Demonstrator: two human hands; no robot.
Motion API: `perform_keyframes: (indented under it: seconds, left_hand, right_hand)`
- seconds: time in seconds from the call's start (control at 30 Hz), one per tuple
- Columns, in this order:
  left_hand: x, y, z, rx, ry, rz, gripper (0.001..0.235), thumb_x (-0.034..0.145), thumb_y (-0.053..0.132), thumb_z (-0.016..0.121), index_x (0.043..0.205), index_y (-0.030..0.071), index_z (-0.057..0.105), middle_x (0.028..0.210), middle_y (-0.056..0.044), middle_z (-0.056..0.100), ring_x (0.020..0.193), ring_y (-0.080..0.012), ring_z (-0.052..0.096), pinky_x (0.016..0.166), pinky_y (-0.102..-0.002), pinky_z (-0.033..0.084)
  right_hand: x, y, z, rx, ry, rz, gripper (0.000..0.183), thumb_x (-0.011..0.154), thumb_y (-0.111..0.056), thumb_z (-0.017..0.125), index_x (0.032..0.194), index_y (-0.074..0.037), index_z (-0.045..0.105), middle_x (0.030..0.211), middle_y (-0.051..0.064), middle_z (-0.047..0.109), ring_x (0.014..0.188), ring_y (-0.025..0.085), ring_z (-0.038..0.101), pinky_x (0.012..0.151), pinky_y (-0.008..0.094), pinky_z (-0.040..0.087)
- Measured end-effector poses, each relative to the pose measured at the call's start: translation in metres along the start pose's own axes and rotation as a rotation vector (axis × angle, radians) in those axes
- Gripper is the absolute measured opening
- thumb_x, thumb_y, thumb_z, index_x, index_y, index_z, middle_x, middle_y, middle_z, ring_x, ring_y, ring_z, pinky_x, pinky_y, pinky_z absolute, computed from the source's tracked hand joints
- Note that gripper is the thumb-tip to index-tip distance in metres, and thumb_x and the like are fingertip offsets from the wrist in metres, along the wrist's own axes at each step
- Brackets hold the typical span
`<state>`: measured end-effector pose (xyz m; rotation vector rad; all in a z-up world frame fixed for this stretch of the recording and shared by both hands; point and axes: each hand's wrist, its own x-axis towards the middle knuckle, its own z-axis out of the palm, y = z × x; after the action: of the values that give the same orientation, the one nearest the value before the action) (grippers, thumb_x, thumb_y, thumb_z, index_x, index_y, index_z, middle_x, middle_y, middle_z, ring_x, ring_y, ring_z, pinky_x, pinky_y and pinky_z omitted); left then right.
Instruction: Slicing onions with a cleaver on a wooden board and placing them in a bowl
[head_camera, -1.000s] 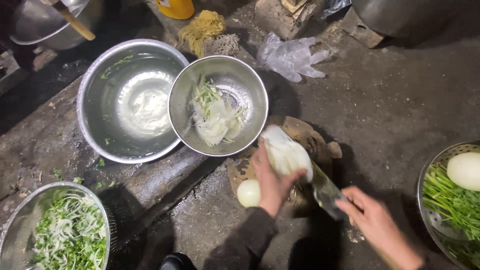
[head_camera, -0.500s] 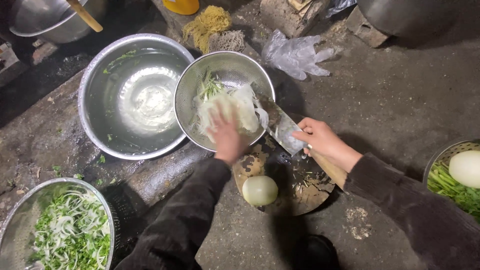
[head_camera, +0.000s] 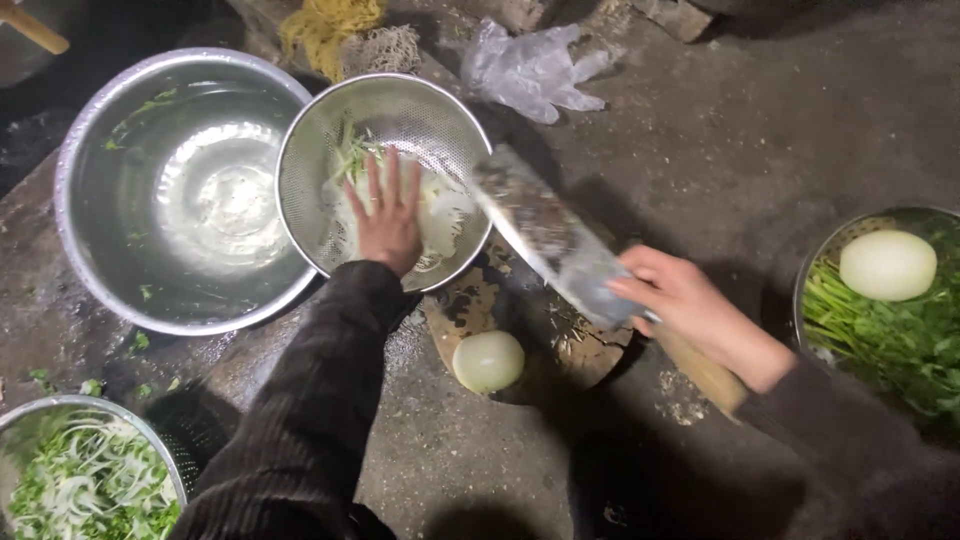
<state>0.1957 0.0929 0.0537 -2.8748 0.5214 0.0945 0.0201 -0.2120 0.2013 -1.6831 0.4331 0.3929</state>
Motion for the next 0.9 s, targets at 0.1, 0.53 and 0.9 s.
perform_keyframes:
  seconds: [0.1, 0.53, 0.9]
  left_hand:
    - [-0.021, -0.002, -0.028, -0.257, 0.035, 0.013, 0.106, 0.076, -0.020, 0.043, 0.164, 0.022, 0.004, 0.168, -0.018, -0.009, 0.153, -0.0409, -0.010, 0.117, -0.071, -0.002]
    - [-0.157, 0.091, -0.010, -0.587, 0.197, 0.555, 0.062, 0.090, 0.036, 0.064, 0.144, 0.011, 0.047, 0.121, -0.012, 0.058, 0.113, -0.0305, 0.057, 0.090, -0.052, 0.053]
    - [-0.168, 0.109, -0.007, -0.574, -0.210, 0.215, 0.091, 0.064, 0.036, 0.080, 0.145, 0.023, 0.041, 0.123, -0.008, 0.052, 0.121, -0.0324, 0.055, 0.088, -0.053, 0.058]
  right_hand:
    - [-0.044, 0.029, -0.031, -0.013, 0.192, 0.004, 0.017, 0.094, -0.007, 0.069, 0.104, 0.005, 0.061, 0.075, 0.013, 0.057, 0.047, 0.019, 0.049, 0.040, 0.035, 0.048]
    - [-0.086, 0.195, -0.013, -0.137, 0.288, 0.181, 0.017, 0.092, -0.017, 0.070, 0.093, -0.005, 0.058, 0.071, 0.009, 0.060, 0.041, 0.018, 0.055, 0.042, 0.030, 0.041]
    - [-0.065, 0.182, -0.001, -0.723, 0.205, -0.008, 0.026, 0.090, -0.040, 0.068, 0.102, -0.020, 0.057, 0.082, 0.013, 0.071, 0.081, 0.037, 0.071, 0.067, 0.049, 0.053]
